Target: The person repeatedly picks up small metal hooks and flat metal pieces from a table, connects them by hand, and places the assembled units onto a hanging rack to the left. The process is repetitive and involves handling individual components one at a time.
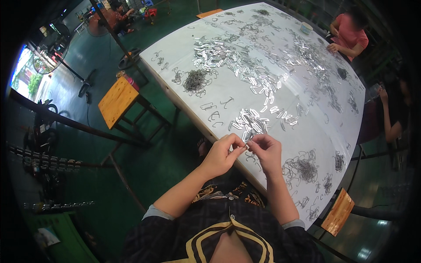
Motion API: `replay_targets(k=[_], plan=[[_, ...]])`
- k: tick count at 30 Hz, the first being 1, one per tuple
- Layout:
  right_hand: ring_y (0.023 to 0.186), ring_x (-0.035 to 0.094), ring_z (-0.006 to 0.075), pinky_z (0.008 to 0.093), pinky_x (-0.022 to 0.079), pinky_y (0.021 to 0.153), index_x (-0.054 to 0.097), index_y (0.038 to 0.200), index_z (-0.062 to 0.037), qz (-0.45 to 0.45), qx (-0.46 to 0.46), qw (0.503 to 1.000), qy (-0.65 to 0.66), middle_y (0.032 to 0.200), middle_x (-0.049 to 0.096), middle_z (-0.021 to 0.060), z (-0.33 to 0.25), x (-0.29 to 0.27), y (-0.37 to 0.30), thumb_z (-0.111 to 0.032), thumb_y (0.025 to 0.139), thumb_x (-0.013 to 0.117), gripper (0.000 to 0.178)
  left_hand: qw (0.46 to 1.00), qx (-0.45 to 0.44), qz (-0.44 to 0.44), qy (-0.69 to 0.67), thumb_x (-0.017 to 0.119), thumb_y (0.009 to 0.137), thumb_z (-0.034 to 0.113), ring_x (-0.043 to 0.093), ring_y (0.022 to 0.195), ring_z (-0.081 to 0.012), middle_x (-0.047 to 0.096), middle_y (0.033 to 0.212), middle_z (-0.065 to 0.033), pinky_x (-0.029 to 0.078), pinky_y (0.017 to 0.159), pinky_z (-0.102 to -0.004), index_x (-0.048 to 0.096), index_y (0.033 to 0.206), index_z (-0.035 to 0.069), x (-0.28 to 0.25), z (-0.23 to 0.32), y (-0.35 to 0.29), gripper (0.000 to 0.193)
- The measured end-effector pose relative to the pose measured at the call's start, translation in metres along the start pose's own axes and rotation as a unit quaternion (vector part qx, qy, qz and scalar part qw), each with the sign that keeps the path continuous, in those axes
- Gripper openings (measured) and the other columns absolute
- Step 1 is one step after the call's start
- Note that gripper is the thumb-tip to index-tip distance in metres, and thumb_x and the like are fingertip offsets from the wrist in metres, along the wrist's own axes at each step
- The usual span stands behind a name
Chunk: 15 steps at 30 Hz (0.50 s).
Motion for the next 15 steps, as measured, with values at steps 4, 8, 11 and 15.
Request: replay_targets(k=[4,8,11,15], plan=[[0.066,0.062,0.0081,0.0219,0.048,0.060,0.067,0.087,0.0027,0.016,-0.055,0.997,-0.048,0.075,0.068,0.0042,-0.017,0.006,-0.005,-0.009,0.081,0.073,0.014,0.996,0.058,0.027,0.054,0.064,0.086,0.009,0.047,0.057,-0.0070,0.062,0.077,-0.0036,0.039,0.053,-0.0240,0.060,0.092,0.002,-0.004,0.008,0.005,0.010],[0.066,0.062,0.0075,0.0221,0.048,0.059,0.068,0.088,0.0019,0.017,-0.062,0.995,-0.077,0.075,0.068,0.0037,-0.017,0.007,-0.006,-0.009,0.081,0.072,0.013,0.998,0.047,0.018,0.048,0.064,0.085,0.009,0.049,0.057,-0.0080,0.062,0.076,-0.0041,0.040,0.053,-0.0245,0.059,0.092,0.002,-0.005,0.006,0.005,0.010],[0.066,0.063,0.0076,0.0220,0.048,0.059,0.068,0.088,0.0018,0.012,-0.065,0.995,-0.074,0.074,0.069,0.0040,-0.013,0.006,-0.006,-0.009,0.082,0.072,0.013,0.997,0.050,0.020,0.049,0.064,0.086,0.009,0.049,0.057,-0.0078,0.062,0.076,-0.0041,0.040,0.053,-0.0245,0.060,0.092,0.002,-0.005,0.004,0.004,0.010],[0.067,0.064,0.0084,0.0223,0.049,0.060,0.068,0.089,0.0022,0.014,-0.064,0.996,-0.068,0.076,0.069,0.0047,-0.009,0.004,-0.006,-0.009,0.082,0.072,0.014,0.999,0.006,-0.002,0.034,0.062,0.085,0.005,0.058,0.076,-0.0273,0.059,0.081,-0.0127,0.045,0.067,-0.0361,0.055,0.089,0.001,-0.001,0.001,0.005,0.010]])
Point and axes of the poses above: each hand's wrist, its own y-axis towards the middle knuckle, its own x-axis out of the palm, z = x × y, the point moved 10 cm from there along y, towards the middle knuckle
